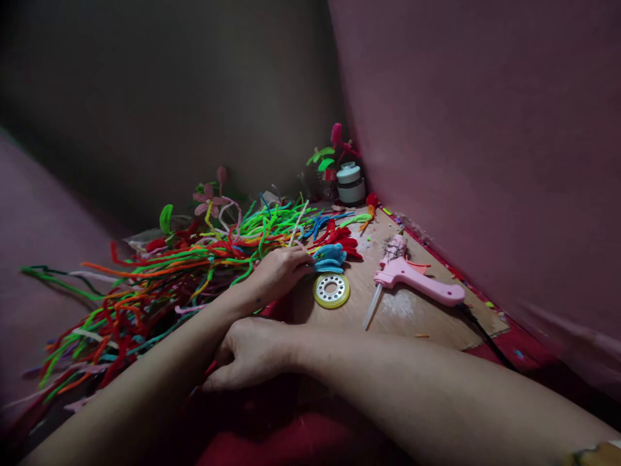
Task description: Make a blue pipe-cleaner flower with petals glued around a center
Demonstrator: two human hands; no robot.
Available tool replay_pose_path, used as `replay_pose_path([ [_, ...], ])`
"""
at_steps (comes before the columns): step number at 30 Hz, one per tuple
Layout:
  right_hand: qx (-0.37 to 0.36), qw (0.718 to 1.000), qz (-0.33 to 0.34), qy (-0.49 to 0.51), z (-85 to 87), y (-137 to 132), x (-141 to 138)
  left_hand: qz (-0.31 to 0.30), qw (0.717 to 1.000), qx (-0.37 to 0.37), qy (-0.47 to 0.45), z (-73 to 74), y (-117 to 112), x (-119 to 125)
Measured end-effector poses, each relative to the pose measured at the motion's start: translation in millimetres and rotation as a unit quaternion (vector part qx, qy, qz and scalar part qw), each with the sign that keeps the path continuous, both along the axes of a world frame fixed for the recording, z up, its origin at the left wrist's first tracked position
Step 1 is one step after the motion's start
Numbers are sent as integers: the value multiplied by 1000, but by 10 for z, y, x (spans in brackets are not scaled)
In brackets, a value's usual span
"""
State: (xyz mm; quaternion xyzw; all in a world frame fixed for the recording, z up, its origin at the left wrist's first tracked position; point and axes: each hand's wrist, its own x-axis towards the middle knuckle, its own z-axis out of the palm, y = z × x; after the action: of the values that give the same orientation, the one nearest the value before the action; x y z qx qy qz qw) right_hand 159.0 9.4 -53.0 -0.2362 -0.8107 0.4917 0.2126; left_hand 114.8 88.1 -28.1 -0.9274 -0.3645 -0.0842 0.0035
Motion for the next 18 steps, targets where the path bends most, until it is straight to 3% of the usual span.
replay_pose_path([
  [5,69,997,-3,-31,-32,23,-3,-11,1000,2,-14,-24,17,-32],
  [9,70,998,-4,9,-48,39,-2,18,998,-5,-53,-16,35,-14],
  [18,82,996,-17,-6,-28,45,13,81,990,-36,-111,-104,111,-12],
])
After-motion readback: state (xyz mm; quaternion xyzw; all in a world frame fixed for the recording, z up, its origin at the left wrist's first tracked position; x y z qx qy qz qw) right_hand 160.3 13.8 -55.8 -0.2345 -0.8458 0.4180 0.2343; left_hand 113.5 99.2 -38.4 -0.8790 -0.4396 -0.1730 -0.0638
